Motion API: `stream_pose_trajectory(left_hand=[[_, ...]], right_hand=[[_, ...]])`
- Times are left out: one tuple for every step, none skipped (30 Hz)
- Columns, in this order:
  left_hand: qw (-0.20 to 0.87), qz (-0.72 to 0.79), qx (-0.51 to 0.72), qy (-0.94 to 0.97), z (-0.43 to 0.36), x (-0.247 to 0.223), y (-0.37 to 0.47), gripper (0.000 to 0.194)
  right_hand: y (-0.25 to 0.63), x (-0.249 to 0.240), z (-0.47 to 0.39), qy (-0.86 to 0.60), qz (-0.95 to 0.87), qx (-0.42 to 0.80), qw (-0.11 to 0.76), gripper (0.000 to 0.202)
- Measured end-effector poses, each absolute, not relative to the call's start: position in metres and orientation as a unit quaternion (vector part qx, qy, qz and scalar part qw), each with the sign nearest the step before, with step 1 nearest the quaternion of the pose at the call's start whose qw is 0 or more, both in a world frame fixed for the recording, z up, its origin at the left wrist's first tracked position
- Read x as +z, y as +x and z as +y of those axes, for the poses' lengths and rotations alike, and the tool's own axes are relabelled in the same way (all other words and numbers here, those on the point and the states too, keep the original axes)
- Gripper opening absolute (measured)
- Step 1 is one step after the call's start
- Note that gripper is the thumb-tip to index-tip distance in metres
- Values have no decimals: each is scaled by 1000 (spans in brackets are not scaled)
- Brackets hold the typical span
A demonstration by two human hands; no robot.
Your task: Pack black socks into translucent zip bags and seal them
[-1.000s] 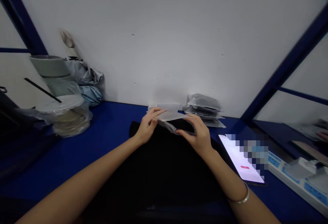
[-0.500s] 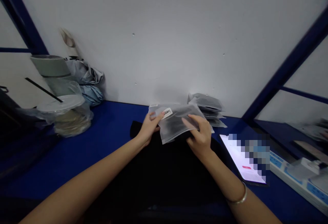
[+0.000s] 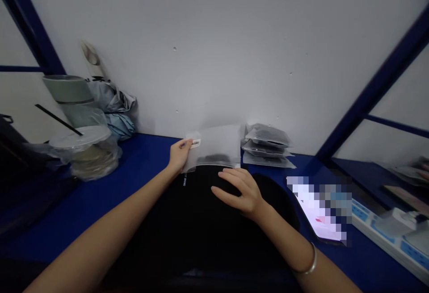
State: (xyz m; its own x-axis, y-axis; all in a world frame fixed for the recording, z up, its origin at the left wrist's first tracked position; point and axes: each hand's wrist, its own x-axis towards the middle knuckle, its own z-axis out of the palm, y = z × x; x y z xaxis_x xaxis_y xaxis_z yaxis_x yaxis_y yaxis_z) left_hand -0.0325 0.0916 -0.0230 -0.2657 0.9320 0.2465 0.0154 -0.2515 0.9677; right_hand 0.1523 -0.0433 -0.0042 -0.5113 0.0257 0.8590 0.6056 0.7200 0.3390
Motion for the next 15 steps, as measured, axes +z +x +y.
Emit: stream_pose_trajectory(left_hand=[[349, 494, 629, 488, 95, -25, -32, 31], [334, 500, 630, 490, 99, -27, -31, 31], [319, 508, 631, 491, 102, -29, -30, 31], [305, 518, 631, 490, 105, -31, -29, 31], [292, 528, 630, 488, 108, -33, -29, 31], [279, 538, 630, 486, 110, -34, -30, 30], [266, 546, 630, 484, 112, -36, -30, 31], [254, 552, 631, 481, 114, -36, -31, 34], [243, 557, 634, 478, 114, -36, -33, 37], [236, 560, 639, 471, 114, -35, -34, 41], [221, 559, 647, 469, 112, -33, -34, 43], [190, 554, 654, 478, 108, -31, -34, 43], [147, 545, 656, 501, 103, -28, -34, 41], [84, 528, 646, 545, 96, -25, -32, 37], [11, 503, 615, 606, 89, -23, -29, 32]], right_hand=[[153, -4, -44, -197, -803, -326, 459, 19], [154, -4, -45, -200, -796, -334, 464, 18], [155, -4, -46, -202, -790, -344, 467, 17], [156, -4, -47, -203, -784, -354, 468, 18], [157, -4, -48, -205, -779, -362, 469, 17], [157, -4, -50, -204, -774, -369, 472, 17], [157, -4, -51, -204, -770, -374, 475, 17], [157, -4, -51, -205, -768, -377, 475, 17], [157, -5, -52, -206, -767, -378, 475, 17], [156, -6, -51, -207, -770, -376, 473, 18], [156, -6, -50, -210, -776, -368, 466, 19], [156, -7, -49, -215, -787, -356, 455, 21], [156, -8, -48, -223, -800, -339, 442, 23], [156, -8, -46, -230, -813, -321, 428, 26], [156, -9, -45, -236, -824, -305, 415, 29]])
